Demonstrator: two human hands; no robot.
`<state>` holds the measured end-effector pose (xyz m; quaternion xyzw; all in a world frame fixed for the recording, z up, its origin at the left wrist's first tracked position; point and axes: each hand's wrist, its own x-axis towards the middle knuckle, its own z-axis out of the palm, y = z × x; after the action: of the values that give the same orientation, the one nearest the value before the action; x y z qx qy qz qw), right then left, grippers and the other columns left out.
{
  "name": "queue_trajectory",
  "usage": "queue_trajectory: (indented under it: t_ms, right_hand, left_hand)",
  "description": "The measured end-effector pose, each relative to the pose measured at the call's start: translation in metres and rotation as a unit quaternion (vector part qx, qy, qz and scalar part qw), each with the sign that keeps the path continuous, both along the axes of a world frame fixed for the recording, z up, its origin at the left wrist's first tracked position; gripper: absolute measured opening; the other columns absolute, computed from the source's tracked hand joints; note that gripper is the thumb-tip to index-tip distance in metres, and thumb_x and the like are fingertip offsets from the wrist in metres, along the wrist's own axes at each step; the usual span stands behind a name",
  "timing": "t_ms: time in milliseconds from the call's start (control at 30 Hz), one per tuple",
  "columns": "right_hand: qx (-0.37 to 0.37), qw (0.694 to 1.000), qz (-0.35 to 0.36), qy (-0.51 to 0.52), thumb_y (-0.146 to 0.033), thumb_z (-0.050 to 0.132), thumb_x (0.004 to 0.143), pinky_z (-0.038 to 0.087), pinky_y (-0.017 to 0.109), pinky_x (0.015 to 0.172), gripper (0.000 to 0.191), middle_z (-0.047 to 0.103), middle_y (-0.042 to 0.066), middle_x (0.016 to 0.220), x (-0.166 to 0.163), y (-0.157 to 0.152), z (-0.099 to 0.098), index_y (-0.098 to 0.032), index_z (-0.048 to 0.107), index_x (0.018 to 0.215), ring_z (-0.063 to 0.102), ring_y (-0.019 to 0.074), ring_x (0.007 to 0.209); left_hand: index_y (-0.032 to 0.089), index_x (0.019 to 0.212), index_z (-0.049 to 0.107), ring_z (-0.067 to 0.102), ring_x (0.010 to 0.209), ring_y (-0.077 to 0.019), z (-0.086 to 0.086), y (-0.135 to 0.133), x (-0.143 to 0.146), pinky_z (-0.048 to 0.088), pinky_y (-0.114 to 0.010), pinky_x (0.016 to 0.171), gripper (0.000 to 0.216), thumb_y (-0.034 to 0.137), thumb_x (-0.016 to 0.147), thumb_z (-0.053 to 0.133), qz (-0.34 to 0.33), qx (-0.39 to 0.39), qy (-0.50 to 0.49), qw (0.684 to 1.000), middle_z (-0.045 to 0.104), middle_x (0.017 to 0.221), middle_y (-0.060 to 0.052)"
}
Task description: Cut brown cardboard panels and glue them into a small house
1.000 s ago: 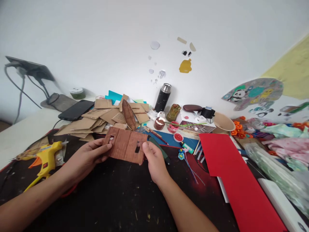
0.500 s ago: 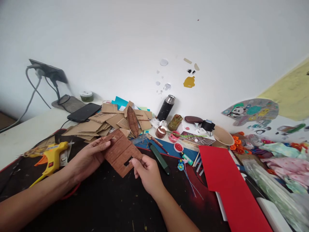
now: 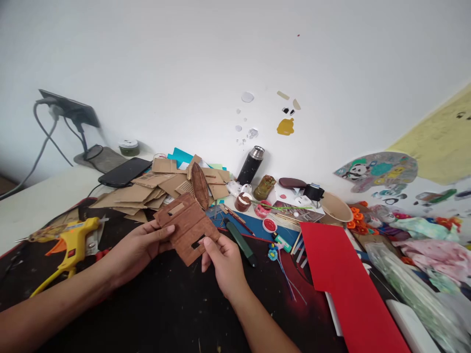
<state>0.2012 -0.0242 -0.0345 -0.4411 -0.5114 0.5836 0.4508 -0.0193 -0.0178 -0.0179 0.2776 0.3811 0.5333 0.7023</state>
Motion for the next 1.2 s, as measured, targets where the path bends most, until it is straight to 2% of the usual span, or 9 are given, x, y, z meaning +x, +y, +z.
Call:
queue_trajectory:
  t_ms: [167, 300, 400, 533, 633, 733, 833, 1000, 1200]
  right_hand:
    - [0.016, 0.999, 0.039, -0.026, -0.066, 0.073, 0.094, 0.045, 0.027, 0.057, 0.048, 0.061, -0.003, 0.059, 0.002, -0.001, 0.004, -0.018, 0.072, 0.092, 0.054, 0.0127, 0.051]
    - [0.047, 0.997, -0.053, -0.032, -0.064, 0.069, 0.097, 0.039, 0.026, 0.053, 0.046, 0.057, -0.005, 0.061, 0.012, 0.006, 0.012, -0.018, 0.073, 0.098, 0.048, 0.0108, 0.050]
    - [0.089, 0.989, -0.096, -0.072, -0.062, 0.066, 0.099, 0.036, 0.026, 0.051, 0.045, 0.055, -0.004, 0.063, 0.017, 0.006, 0.018, -0.018, 0.075, 0.101, 0.046, 0.0116, 0.051]
    - [0.150, 0.977, -0.040, -0.145, -0.052, 0.062, 0.104, 0.042, 0.027, 0.055, 0.037, 0.056, -0.003, 0.065, 0.012, -0.006, 0.019, -0.021, 0.078, 0.116, 0.051, 0.0140, 0.055]
    - [0.220, 0.947, 0.036, -0.231, -0.048, 0.064, 0.104, 0.049, 0.029, 0.066, 0.043, 0.066, -0.001, 0.073, 0.007, -0.015, 0.016, -0.024, 0.074, 0.139, 0.059, 0.0153, 0.062]
    - [0.248, 0.925, 0.058, -0.282, -0.050, 0.063, 0.106, 0.051, 0.030, 0.071, 0.051, 0.071, 0.000, 0.075, 0.007, -0.017, 0.014, -0.024, 0.068, 0.149, 0.063, 0.0164, 0.064]
    - [0.242, 0.922, 0.045, -0.298, -0.052, 0.059, 0.108, 0.050, 0.030, 0.071, 0.051, 0.073, 0.002, 0.075, 0.008, -0.015, 0.014, -0.021, 0.070, 0.147, 0.064, 0.0171, 0.063]
    - [0.229, 0.922, 0.050, -0.309, -0.053, 0.059, 0.108, 0.051, 0.031, 0.071, 0.051, 0.075, 0.002, 0.078, 0.007, -0.014, 0.014, -0.021, 0.070, 0.146, 0.063, 0.0173, 0.062]
    - [0.239, 0.923, 0.069, -0.295, -0.054, 0.060, 0.107, 0.050, 0.031, 0.070, 0.054, 0.076, 0.002, 0.077, 0.003, -0.016, 0.012, -0.023, 0.067, 0.150, 0.065, 0.0179, 0.064]
  left_hand:
    - [0.024, 0.125, 0.077, 0.076, 0.121, -0.0357, 0.001, -0.001, 0.000, 0.065, -0.043, 0.096, 0.056, 0.043, 0.076, 0.094, 0.051, 0.052, 0.058, 0.996, 0.080, 0.133, -0.012]
    - [0.024, 0.127, 0.076, 0.072, 0.127, -0.0400, 0.003, 0.002, -0.003, 0.059, -0.053, 0.108, 0.062, 0.048, 0.072, 0.093, 0.077, 0.053, 0.115, 0.989, 0.079, 0.136, -0.013]
    - [0.025, 0.125, 0.075, 0.073, 0.126, -0.0394, 0.003, 0.002, -0.004, 0.057, -0.053, 0.111, 0.061, 0.051, 0.072, 0.092, 0.054, 0.068, 0.167, 0.982, 0.080, 0.133, -0.012]
    - [0.024, 0.129, 0.071, 0.079, 0.109, -0.0364, 0.005, -0.005, 0.000, 0.066, -0.045, 0.092, 0.065, 0.050, 0.073, 0.093, -0.006, 0.076, 0.190, 0.979, 0.084, 0.122, -0.013]
    - [0.026, 0.135, 0.069, 0.081, 0.097, -0.0341, 0.005, -0.013, 0.004, 0.067, -0.040, 0.080, 0.069, 0.048, 0.074, 0.093, -0.015, 0.072, 0.211, 0.975, 0.086, 0.109, -0.011]
    - [0.027, 0.134, 0.072, 0.079, 0.101, -0.0345, 0.007, -0.017, 0.006, 0.065, -0.037, 0.081, 0.068, 0.044, 0.073, 0.095, 0.002, 0.074, 0.247, 0.966, 0.086, 0.106, -0.009]
    - [0.028, 0.131, 0.075, 0.078, 0.109, -0.0343, 0.009, -0.019, 0.007, 0.063, -0.033, 0.085, 0.064, 0.042, 0.072, 0.095, 0.028, 0.080, 0.283, 0.955, 0.086, 0.109, -0.008]
    - [0.030, 0.135, 0.073, 0.079, 0.094, -0.0318, 0.011, -0.020, 0.007, 0.062, -0.032, 0.080, 0.065, 0.043, 0.074, 0.093, 0.013, 0.091, 0.314, 0.945, 0.087, 0.101, -0.005]
    - [0.031, 0.136, 0.073, 0.079, 0.090, -0.0299, 0.010, -0.022, 0.008, 0.062, -0.031, 0.079, 0.065, 0.042, 0.075, 0.092, 0.004, 0.122, 0.334, 0.935, 0.087, 0.099, -0.003]
